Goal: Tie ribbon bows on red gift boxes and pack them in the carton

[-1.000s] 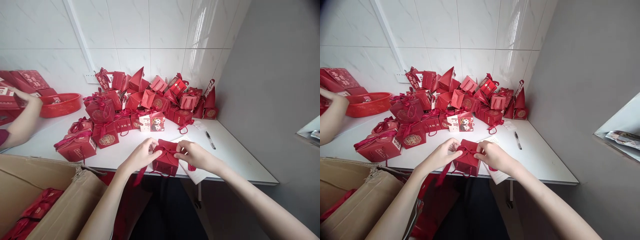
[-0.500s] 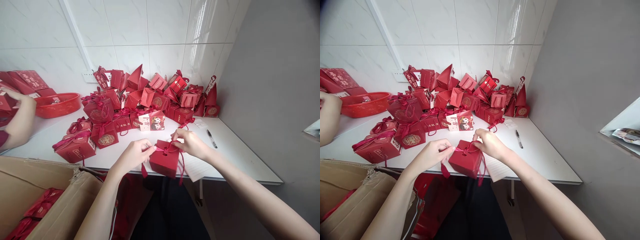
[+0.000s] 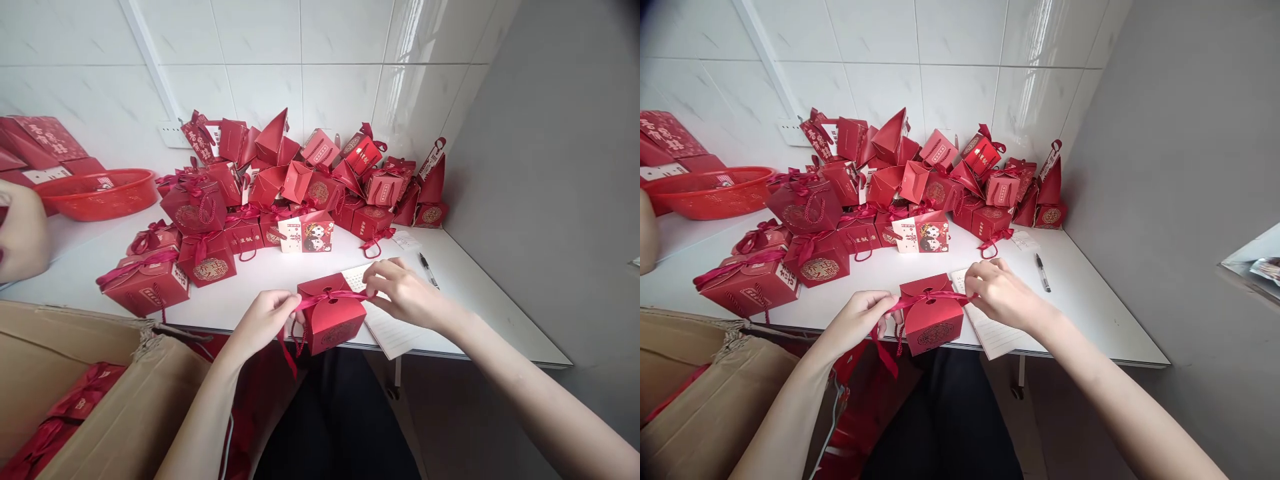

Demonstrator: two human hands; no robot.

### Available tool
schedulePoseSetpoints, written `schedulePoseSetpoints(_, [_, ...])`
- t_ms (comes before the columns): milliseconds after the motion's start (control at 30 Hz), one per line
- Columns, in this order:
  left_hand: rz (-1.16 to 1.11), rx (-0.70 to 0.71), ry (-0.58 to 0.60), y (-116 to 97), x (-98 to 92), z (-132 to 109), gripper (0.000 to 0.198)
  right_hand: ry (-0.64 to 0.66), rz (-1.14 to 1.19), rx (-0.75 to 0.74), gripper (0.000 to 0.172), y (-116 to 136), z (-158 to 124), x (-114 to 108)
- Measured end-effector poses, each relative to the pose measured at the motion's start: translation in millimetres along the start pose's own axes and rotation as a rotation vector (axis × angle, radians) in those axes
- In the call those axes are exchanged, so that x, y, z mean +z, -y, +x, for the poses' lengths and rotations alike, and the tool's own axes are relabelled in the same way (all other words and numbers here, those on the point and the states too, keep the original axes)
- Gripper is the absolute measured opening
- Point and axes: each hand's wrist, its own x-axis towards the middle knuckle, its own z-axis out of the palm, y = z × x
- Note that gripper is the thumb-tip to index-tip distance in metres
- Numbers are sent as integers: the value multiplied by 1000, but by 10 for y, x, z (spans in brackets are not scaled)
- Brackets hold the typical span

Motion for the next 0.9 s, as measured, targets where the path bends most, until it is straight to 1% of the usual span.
schedulePoseSetpoints(133, [9,-6,69,96,-33,-37,50,67,-27,-46,13,-57,-87,-10])
schedulePoseSetpoints(200, [-16,-5,92,151,-60,-41,50,44,-112,-70,18,-92,-136,2])
schedulePoseSetpoints(267, [-52,-17,107,190,-81,-38,49,-20,-250,-82,24,-136,-186,27])
schedulePoseSetpoints(367, [-79,-49,113,212,-90,-27,48,-113,-460,-10,32,-209,-267,78])
schedulePoseSetpoints(400, [-78,-49,118,211,-89,-24,48,-117,-498,32,34,-232,-296,95])
schedulePoseSetpoints(467, [-78,-42,129,206,-88,-24,48,-56,-496,118,35,-265,-353,115])
schedulePoseSetpoints(533, [-91,-40,144,195,-97,-29,46,56,-371,179,32,-267,-385,99])
schedulePoseSetpoints(567, [-102,-42,158,187,-106,-34,45,107,-265,204,31,-251,-383,75])
schedulePoseSetpoints(600, [-111,-45,180,175,-117,-38,43,143,-133,236,34,-223,-364,44])
schedulePoseSetpoints(667, [-110,-50,228,139,-138,-44,40,160,170,339,47,-143,-274,-15])
schedulePoseSetpoints(733, [-73,-31,238,93,-149,-43,36,139,445,480,55,-59,-132,-23])
schedulePoseSetpoints(800, [-23,5,195,55,-143,-36,32,137,652,576,60,-13,19,50])
schedulePoseSetpoints(833, [-2,23,166,46,-135,-31,32,161,749,600,62,-11,84,111])
schedulePoseSetpoints(900, [18,43,121,51,-115,-25,35,254,948,639,65,-41,176,245])
